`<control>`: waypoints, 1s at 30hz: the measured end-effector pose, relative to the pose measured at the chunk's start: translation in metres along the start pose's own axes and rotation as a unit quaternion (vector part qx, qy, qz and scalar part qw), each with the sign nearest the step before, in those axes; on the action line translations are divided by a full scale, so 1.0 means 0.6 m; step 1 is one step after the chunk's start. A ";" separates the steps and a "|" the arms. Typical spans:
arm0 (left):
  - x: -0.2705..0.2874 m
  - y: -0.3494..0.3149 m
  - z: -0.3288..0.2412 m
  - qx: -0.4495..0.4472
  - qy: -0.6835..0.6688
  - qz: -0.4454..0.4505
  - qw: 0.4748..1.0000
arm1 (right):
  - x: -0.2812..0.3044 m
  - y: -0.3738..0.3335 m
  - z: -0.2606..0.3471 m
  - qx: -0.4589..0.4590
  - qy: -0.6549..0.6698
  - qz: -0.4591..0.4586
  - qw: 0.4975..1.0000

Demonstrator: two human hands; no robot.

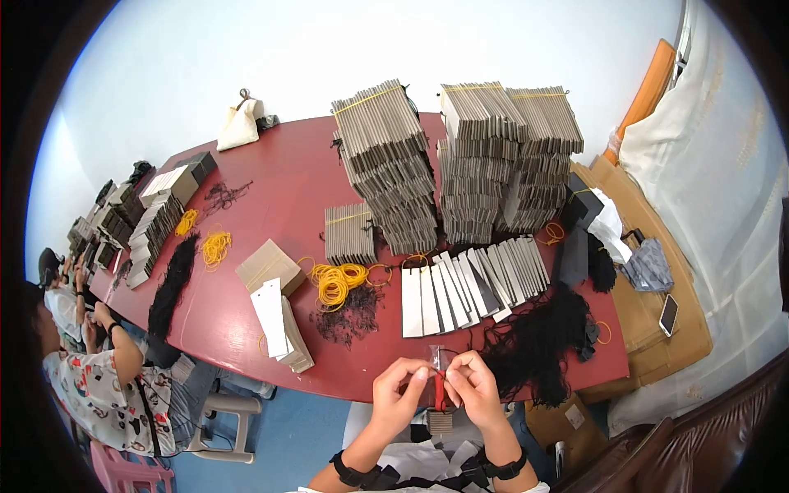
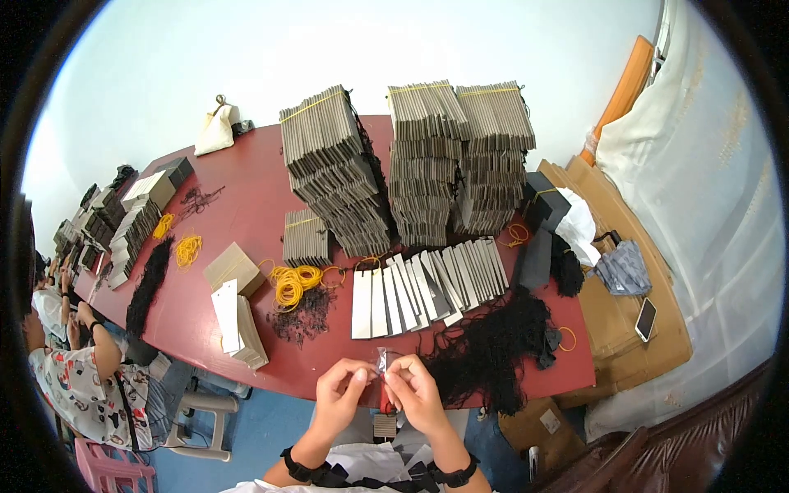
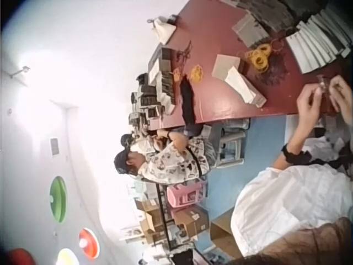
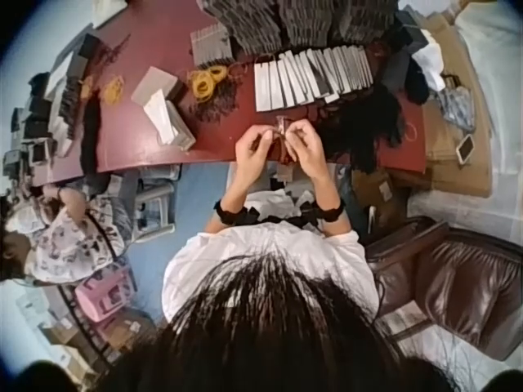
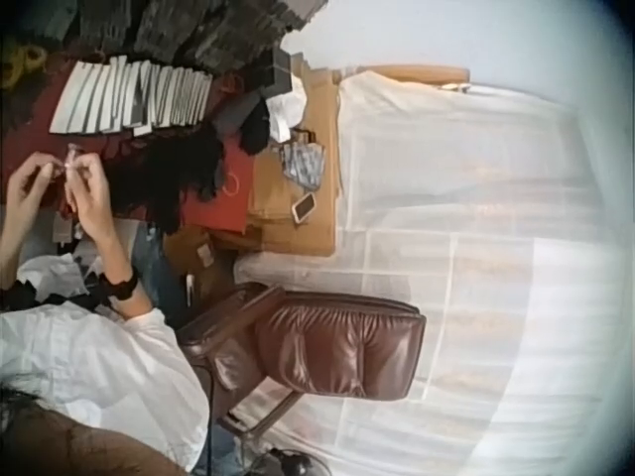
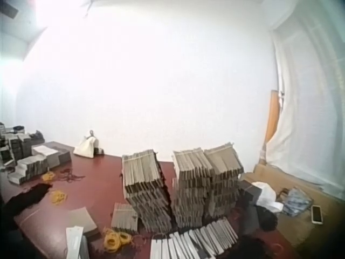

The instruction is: Assembling small components with black cords and rubber bands at a production table.

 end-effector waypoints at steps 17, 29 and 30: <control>-0.020 -0.030 -0.005 0.060 -0.142 -0.001 0.988 | -0.012 -0.017 -0.004 0.027 0.050 -0.024 0.998; 0.031 -0.003 -0.019 0.043 -0.136 -0.161 0.977 | 0.076 -0.059 0.081 0.106 0.231 0.075 0.964; 0.036 -0.001 -0.029 -0.005 -0.105 -0.168 0.980 | 0.089 -0.062 0.093 0.109 0.292 0.062 0.948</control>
Point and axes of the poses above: each hand's wrist, its own y-axis towards the middle knuckle, its own x-axis out of the back of the hand, z = x × y, the point moved 4 cm from there along y, towards the middle knuckle, and after that the axes turned 10 degrees about -z, right-handed, at the moved point
